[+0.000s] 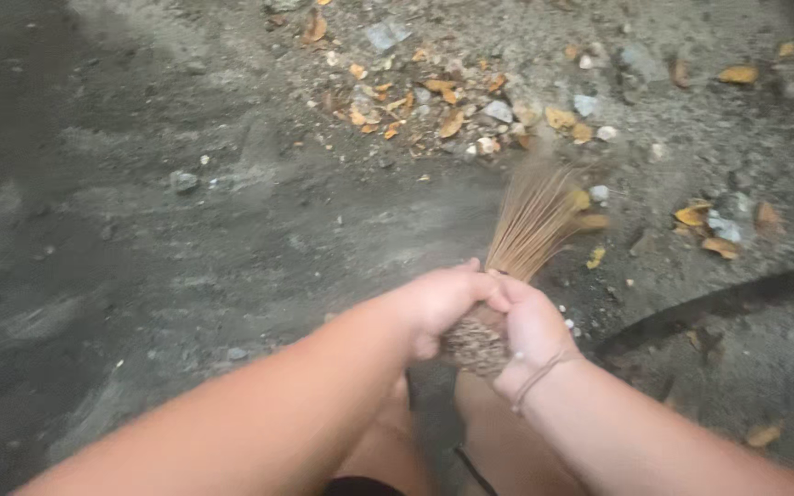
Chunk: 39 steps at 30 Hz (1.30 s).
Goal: The person sweeps dirt, debris, and fallen leaves along the ground using a handheld broom.
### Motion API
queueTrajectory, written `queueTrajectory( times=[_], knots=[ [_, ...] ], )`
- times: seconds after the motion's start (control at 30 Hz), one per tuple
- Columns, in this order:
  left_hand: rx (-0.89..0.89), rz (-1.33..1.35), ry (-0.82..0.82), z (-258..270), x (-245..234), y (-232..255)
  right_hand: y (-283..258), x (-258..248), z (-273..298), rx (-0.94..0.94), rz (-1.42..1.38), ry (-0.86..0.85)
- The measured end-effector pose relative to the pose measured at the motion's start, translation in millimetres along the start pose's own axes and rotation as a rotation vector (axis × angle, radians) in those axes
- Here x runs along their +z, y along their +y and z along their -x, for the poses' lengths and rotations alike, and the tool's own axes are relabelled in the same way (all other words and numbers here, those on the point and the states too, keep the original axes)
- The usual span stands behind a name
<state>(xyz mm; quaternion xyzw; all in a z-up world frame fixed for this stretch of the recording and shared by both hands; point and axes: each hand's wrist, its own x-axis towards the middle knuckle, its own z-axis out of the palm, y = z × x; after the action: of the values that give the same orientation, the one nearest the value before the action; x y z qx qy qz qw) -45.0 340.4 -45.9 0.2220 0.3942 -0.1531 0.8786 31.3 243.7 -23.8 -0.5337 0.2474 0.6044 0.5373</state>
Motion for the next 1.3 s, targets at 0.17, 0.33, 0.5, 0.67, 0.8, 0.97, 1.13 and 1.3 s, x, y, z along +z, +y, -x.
queueTrajectory(
  times=[0.17, 0.33, 0.5, 0.67, 0.8, 0.97, 1.13, 1.3],
  knots=[
    [0.187, 0.008, 0.04, 56.3, -7.4, 22.5, -8.5, 41.8, -4.4, 0.14, -0.004, -0.272],
    [0.122, 0.256, 0.429, 26.9, -5.3, 39.1, -53.1, 52.1, -60.1, 0.485, 0.189, -0.541],
    [-0.085, 0.081, 0.32, -80.7, 29.3, 63.9, -113.6, -10.0, -87.2, 0.378, 0.22, -0.386],
    [-0.183, -0.277, 0.026, -162.3, 84.9, 93.6, -171.4, -56.1, -72.6, 0.072, -0.236, 0.012],
    [-0.234, -0.093, -0.276, -134.5, 80.1, 114.5, -176.2, -38.4, -31.5, 0.098, -0.178, -0.079],
    [-0.192, -0.349, 0.021, -42.9, 90.5, 123.5, -163.0, -4.6, 7.5, 0.101, -0.13, -0.081],
    [0.161, 0.008, 0.534, -5.5, 99.4, 111.7, -162.8, 15.9, -34.4, 0.447, 0.064, -0.392],
    [0.054, 0.345, 0.512, -65.4, 58.1, 124.2, -173.0, 10.2, -126.3, 0.469, 0.252, -0.606]
  ],
)
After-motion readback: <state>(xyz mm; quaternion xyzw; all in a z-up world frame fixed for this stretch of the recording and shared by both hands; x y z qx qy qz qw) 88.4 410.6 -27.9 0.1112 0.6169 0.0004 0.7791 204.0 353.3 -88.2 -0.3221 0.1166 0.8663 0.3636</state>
